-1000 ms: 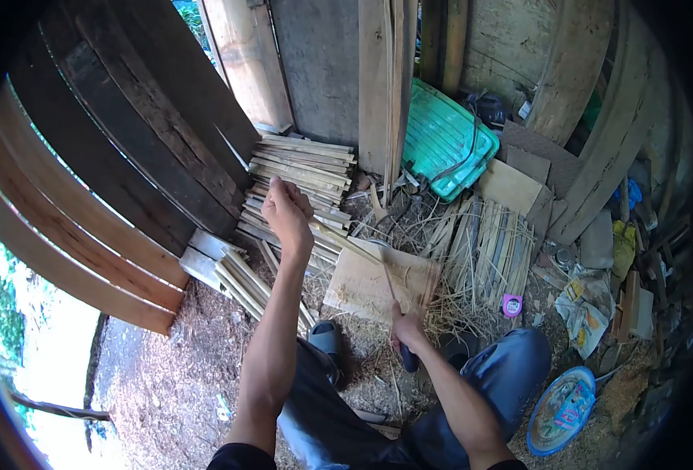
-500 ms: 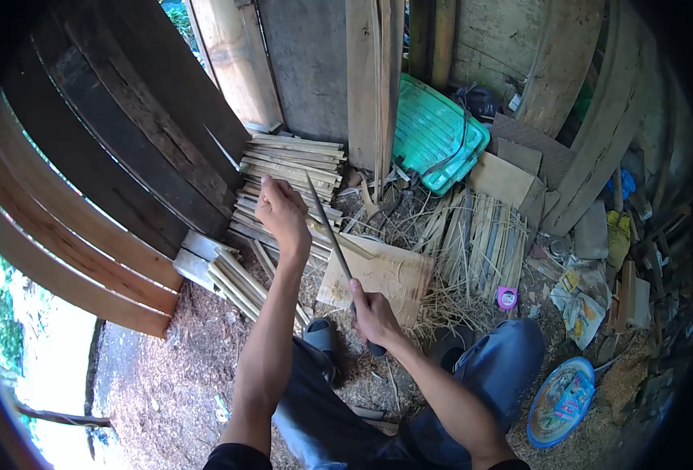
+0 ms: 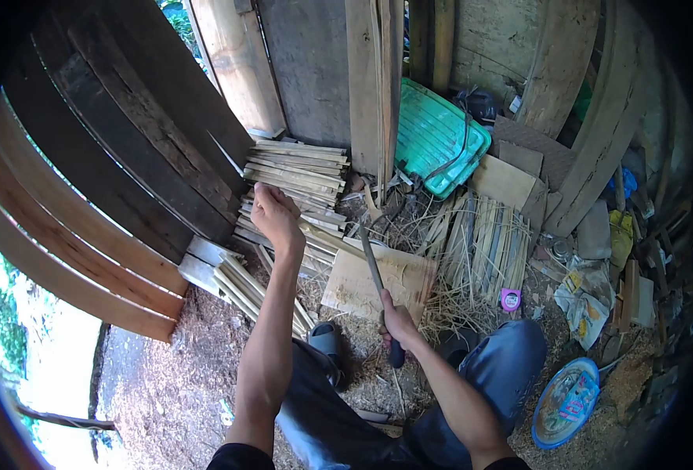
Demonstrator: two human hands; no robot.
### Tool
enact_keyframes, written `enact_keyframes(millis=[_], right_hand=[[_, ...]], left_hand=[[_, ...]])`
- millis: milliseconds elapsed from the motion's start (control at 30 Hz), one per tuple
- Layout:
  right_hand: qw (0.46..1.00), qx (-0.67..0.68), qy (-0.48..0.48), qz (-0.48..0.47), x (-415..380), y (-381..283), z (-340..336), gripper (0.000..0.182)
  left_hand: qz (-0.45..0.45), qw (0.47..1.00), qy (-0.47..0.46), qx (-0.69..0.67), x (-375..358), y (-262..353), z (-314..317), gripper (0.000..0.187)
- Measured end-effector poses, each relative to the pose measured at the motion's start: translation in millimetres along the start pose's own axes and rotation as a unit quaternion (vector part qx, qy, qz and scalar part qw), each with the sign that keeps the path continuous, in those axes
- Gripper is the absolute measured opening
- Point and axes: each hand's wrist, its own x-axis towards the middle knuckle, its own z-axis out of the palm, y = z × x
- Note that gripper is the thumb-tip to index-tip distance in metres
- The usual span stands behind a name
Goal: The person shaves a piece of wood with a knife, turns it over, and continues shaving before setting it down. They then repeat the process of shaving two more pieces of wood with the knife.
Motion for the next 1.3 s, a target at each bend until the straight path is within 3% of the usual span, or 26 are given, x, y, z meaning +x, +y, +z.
enact_keyframes(millis=[33, 67, 100, 167, 233, 300, 333, 367, 500, 567, 633, 700, 733, 833, 900, 967, 1033, 1100, 1167, 1300], right_hand=[[0.995, 0.059, -0.032, 0.071, 4, 3, -2, 0.069], [0.999, -0.040, 0.008, 0.019, 13, 8, 2, 0.067], [0.999, -0.041, 0.008, 0.020, 6, -2, 1, 0.067], [0.991, 0.109, -0.049, 0.067, -17, -28, -4, 0.065], [0.997, 0.049, -0.055, 0.019, 0, -4, 5, 0.072], [0.999, -0.026, 0.023, -0.001, 13, 16, 10, 0.070], [0.980, 0.125, -0.024, 0.151, 13, 16, 2, 0.071], [0.981, 0.125, -0.025, 0.148, 12, 16, -1, 0.071], [0.992, 0.075, -0.014, 0.096, 10, 11, 6, 0.062], [0.999, 0.010, 0.019, -0.047, 21, 30, 17, 0.062], [0.996, -0.028, 0.025, -0.086, 11, 23, 9, 0.065], [0.966, 0.191, -0.043, 0.171, 20, 34, 3, 0.067], [0.982, 0.113, -0.040, 0.143, 24, 38, -4, 0.067], [0.995, 0.048, 0.004, 0.093, 20, 26, 9, 0.067], [0.985, 0.119, 0.009, 0.124, 12, 19, 12, 0.068], [0.999, 0.031, 0.011, -0.026, 26, 43, 19, 0.069], [0.999, 0.014, 0.031, -0.024, 27, 47, 13, 0.066], [0.972, 0.157, -0.034, 0.172, 24, 45, -1, 0.063], [0.980, 0.111, -0.012, 0.163, 25, 39, 5, 0.061], [0.974, 0.195, -0.020, 0.111, 4, 23, 14, 0.060]], left_hand=[[0.002, 1.000, 0.005, 0.001, 3, -1, 0, 0.040], [0.000, 1.000, 0.002, -0.002, 5, -3, 0, 0.039], [-0.001, 1.000, 0.003, -0.002, 5, -2, 0, 0.039], [0.000, 1.000, 0.005, 0.009, 5, -2, 1, 0.037], [-0.007, 1.000, 0.005, 0.011, 7, -1, 0, 0.037], [-0.003, 1.000, 0.023, 0.004, 8, -2, -1, 0.037], [0.000, 1.000, 0.024, 0.002, 8, -2, -1, 0.037], [-0.001, 1.000, 0.025, 0.006, 7, -4, -3, 0.037], [0.009, 1.000, -0.001, 0.006, 9, -5, -2, 0.036], [-0.003, 1.000, 0.004, 0.006, 7, -4, 0, 0.036], [-0.001, 1.000, 0.009, 0.003, 8, -4, -1, 0.036], [0.006, 1.000, 0.016, 0.003, 7, -4, 1, 0.037], [0.001, 1.000, 0.016, 0.009, 5, -4, 2, 0.037], [-0.012, 1.000, 0.015, 0.011, 3, -4, 4, 0.041], [-0.011, 1.000, -0.004, 0.014, 5, -4, 5, 0.041], [-0.004, 1.000, -0.001, 0.011, 7, -6, 5, 0.041], [0.003, 1.000, -0.001, 0.008, 8, -6, 2, 0.041], [-0.002, 1.000, -0.004, 0.020, 7, -5, 3, 0.041], [-0.006, 1.000, 0.001, 0.021, 5, -5, 7, 0.041], [0.002, 0.999, -0.003, 0.033, 3, -3, 4, 0.041]])
